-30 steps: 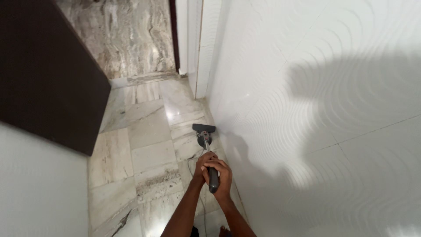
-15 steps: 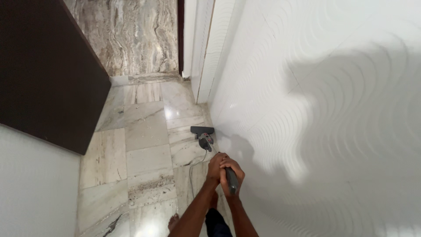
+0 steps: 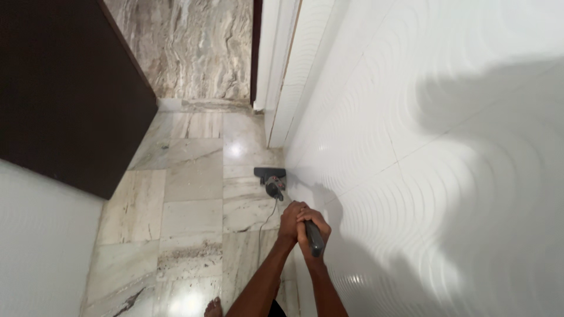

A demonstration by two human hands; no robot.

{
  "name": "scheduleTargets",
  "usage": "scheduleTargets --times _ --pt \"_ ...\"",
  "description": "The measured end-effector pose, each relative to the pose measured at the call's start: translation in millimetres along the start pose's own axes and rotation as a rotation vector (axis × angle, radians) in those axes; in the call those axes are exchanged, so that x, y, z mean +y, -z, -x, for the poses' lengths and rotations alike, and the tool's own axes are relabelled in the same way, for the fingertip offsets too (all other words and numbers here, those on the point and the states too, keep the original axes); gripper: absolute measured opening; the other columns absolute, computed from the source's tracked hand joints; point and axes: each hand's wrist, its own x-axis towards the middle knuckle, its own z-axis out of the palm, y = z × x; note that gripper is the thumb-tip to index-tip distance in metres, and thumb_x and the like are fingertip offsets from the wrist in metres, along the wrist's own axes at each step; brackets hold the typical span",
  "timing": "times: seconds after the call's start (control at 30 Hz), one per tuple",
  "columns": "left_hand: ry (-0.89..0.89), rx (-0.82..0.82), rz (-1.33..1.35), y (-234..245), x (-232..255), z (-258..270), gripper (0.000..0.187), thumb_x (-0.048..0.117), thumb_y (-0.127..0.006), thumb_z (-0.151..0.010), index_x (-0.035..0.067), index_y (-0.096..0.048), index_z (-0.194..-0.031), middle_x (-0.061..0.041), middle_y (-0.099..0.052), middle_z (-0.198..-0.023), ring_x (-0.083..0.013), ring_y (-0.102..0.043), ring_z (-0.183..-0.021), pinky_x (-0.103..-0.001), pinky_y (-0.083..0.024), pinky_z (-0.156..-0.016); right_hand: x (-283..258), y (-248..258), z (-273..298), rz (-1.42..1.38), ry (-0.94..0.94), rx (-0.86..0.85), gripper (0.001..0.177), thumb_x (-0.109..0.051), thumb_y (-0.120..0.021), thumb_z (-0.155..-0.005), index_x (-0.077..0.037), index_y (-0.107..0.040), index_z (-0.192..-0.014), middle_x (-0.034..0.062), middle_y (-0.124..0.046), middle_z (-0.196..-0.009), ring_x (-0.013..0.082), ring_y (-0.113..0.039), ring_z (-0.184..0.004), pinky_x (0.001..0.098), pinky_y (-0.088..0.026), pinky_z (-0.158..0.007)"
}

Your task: The person vacuums a tiled hallway floor using a handheld vacuum cleaner, moving back and forth along the length of the corridor. They then proceed into an adjacent room with a glass table and continue vacuuming the floor around the table and scattered items.

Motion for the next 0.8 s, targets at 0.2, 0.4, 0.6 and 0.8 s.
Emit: scheduleTargets --times 0.2,0.4,0.6,0.8 --pt "0.039 0.023 0.057 1 -7 -24 0.013 0.005 -0.058 -0.084 0.005 -0.065 -0.095 -0.011 -0.066 -0.099 -0.033 -0.065 -0.093 -0.04 -0.053 -0.081 17 -2 -19 0.101 0.039 -0.094 0.013 0.008 -0.066 -0.073 0.003 -0.064 -0.084 0.014 -0.073 -0.092 0.0254 -0.073 -0.093 0.0339 -0.057 -0.086" --pt "0.124 -0.027 -0.034 -2 -33 -37 0.009 0.005 -0.058 -0.087 0.004 -0.064 -0.094 -0.01 -0.066 -0.099 -0.0292 -0.066 -0.091 -0.038 -0.053 -0.08 31 -11 -28 0.089 0.1 -0.191 0.013 0.005 -0.069 -0.073 0.002 -0.065 -0.084 0.0149 -0.074 -0.092 0.0283 -0.073 -0.095 0.0355 -0.057 -0.087" --pt "-0.039 0.025 0.089 1 -48 -51 0.011 0.006 -0.06 -0.087 0.003 -0.064 -0.097 -0.012 -0.064 -0.098 -0.0294 -0.065 -0.091 -0.037 -0.052 -0.081 24 -20 -33 0.09 0.108 -0.145 0.014 0.005 -0.069 -0.073 0.002 -0.065 -0.087 0.0177 -0.072 -0.102 0.0326 -0.071 -0.104 0.0389 -0.055 -0.089" --pt "0.033 -0.087 0.102 22 -43 -46 0.012 0.007 -0.054 -0.09 0.005 -0.065 -0.094 -0.01 -0.065 -0.101 -0.028 -0.064 -0.093 -0.036 -0.051 -0.084 2 -32 -30 0.142 -0.034 -0.103 0.018 0.003 -0.069 -0.073 0.001 -0.068 -0.091 0.0182 -0.071 -0.098 0.0302 -0.072 -0.095 0.0365 -0.057 -0.083"
